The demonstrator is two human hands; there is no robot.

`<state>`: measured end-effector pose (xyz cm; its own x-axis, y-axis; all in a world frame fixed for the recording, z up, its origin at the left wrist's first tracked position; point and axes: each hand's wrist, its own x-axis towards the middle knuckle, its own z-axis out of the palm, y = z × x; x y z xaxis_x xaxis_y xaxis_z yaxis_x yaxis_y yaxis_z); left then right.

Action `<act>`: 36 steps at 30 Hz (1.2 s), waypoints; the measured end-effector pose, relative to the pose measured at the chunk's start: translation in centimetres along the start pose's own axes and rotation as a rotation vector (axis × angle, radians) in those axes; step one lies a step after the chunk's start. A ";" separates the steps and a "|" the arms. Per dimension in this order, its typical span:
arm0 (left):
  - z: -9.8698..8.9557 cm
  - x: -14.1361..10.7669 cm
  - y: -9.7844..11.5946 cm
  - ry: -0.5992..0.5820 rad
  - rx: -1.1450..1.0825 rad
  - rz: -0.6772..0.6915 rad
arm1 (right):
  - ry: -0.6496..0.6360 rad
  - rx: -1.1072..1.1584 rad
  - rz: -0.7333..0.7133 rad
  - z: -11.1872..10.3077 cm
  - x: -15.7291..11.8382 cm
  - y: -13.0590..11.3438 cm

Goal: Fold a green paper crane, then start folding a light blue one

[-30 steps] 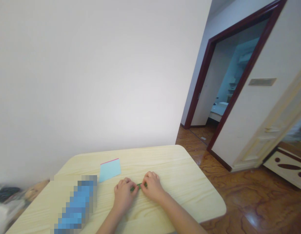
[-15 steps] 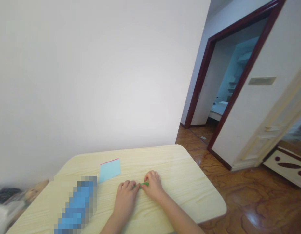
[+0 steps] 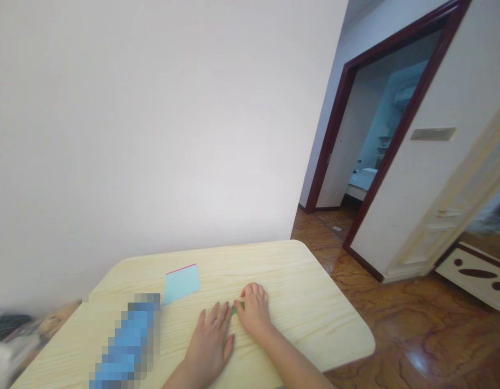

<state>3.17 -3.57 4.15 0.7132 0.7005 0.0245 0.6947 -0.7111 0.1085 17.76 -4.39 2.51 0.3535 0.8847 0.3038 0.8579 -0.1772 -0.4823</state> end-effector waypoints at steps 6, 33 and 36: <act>2.7 -1.1 -1.9 0.107 -0.029 -0.016 | 0.014 0.023 -0.010 0.2 0.0 0.3; 2.4 -0.8 0.8 0.098 -0.095 -0.039 | 0.113 0.021 0.117 -1.6 0.7 3.7; 1.3 -0.3 1.0 0.125 -0.149 -0.090 | 0.096 0.032 0.120 -1.9 0.7 4.3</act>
<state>3.80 -4.58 2.98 0.6251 0.7696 0.1305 0.7270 -0.6348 0.2617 22.47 -5.34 2.23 0.4884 0.8123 0.3186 0.7952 -0.2641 -0.5458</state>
